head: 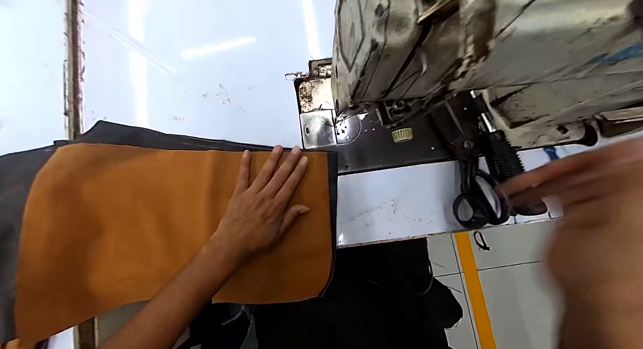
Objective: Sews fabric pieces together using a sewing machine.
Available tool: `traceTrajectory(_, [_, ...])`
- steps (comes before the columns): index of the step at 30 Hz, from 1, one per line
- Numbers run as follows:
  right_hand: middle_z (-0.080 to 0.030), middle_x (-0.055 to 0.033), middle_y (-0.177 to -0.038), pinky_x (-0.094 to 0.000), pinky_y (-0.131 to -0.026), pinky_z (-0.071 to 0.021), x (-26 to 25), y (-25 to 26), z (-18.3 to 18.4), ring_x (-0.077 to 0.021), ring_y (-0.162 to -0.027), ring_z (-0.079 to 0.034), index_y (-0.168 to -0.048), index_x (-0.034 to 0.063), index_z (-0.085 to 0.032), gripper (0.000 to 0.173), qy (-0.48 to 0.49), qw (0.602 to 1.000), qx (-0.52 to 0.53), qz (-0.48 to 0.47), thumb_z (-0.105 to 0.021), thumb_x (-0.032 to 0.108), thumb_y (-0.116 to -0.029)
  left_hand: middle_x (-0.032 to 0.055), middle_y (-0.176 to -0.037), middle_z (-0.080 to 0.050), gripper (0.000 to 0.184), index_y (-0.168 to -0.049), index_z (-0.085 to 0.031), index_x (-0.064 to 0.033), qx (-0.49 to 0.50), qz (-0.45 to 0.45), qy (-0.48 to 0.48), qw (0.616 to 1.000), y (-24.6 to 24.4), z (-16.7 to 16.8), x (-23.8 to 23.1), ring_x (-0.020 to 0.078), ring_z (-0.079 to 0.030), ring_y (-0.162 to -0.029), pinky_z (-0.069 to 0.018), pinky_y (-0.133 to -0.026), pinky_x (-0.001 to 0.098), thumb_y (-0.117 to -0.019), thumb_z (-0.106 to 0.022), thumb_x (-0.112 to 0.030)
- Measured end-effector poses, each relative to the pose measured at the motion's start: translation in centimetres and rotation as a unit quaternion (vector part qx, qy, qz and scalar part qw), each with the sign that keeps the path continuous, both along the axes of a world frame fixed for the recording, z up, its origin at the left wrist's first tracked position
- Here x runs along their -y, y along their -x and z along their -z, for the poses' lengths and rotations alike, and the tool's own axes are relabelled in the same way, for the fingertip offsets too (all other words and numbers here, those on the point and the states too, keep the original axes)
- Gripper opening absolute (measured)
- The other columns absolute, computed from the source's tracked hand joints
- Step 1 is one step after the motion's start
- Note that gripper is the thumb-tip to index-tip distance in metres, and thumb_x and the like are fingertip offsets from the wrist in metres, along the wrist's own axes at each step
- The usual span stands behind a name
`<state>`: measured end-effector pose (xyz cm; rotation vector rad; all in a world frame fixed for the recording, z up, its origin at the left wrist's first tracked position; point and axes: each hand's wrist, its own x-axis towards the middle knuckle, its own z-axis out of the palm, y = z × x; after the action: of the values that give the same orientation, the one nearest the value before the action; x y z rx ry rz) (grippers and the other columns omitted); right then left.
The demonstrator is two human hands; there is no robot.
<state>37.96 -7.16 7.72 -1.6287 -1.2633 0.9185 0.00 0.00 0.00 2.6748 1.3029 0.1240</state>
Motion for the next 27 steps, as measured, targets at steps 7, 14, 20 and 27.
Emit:
traceTrajectory(7, [-0.061, 0.0066, -0.067, -0.0291, -0.059, -0.0469, 2.6, 14.9, 5.0, -0.0065, -0.062, -0.058, -0.083, 0.0177, -0.071, 0.049, 0.31, 0.921, -0.056, -0.228, -0.061, 0.064, -0.0945, 0.0021, -0.173, -0.021, 0.073, -0.165, -0.026, -0.0159, -0.004, 0.026, 0.004, 1.0, 1.7, 0.5, 0.0, 0.0242, -0.014, -0.16, -0.0031, -0.125, 0.068, -0.1065, -0.024, -0.059])
traceTrajectory(14, [-0.074, -0.0086, -0.075, -0.0339, -0.06, -0.0644, 2.6, 11.5, 2.7, -0.019, -0.064, -0.073, -0.093, 0.0053, -0.073, 0.013, 0.283, 0.935, -0.169, -0.13, -0.071, 0.017, -0.0962, 0.0086, -0.17, -0.029, 0.072, -0.162, -0.035, -0.0137, 0.045, 0.005, -0.002, 0.999, -3.2, 0.6, 0.8, 0.0313, -0.022, -0.158, -0.0069, -0.122, 0.0725, -0.1066, -0.027, -0.059])
traceTrajectory(20, [-0.067, 0.0136, -0.078, -0.0198, -0.052, -0.0536, 3.1, 10.1, 2.8, 0.0016, -0.064, -0.063, -0.098, 0.0231, -0.074, 0.019, 0.078, 0.97, 0.224, -0.047, -0.07, 0.041, -0.0944, 0.0055, -0.172, -0.022, 0.073, -0.165, -0.028, -0.0189, 0.016, 0.011, -0.005, 1.0, -5.4, 0.9, 0.9, 0.0295, -0.016, -0.159, -0.0034, -0.123, 0.0715, -0.1059, -0.027, -0.061])
traceTrajectory(27, [-0.073, 0.0012, -0.092, -0.0212, -0.059, -0.0617, -2.6, 11.0, 5.5, -0.0041, -0.072, -0.071, -0.11, 0.0107, -0.073, 0.015, 0.002, 0.992, 0.126, -0.022, -0.072, 0.019, -0.0975, 0.0052, -0.172, -0.022, 0.074, -0.164, -0.03, -0.0171, 0.01, 0.031, 0.012, 0.999, -5.5, 0.6, 0.4, 0.0273, -0.017, -0.159, -0.0043, -0.124, 0.0693, -0.1054, -0.03, -0.061])
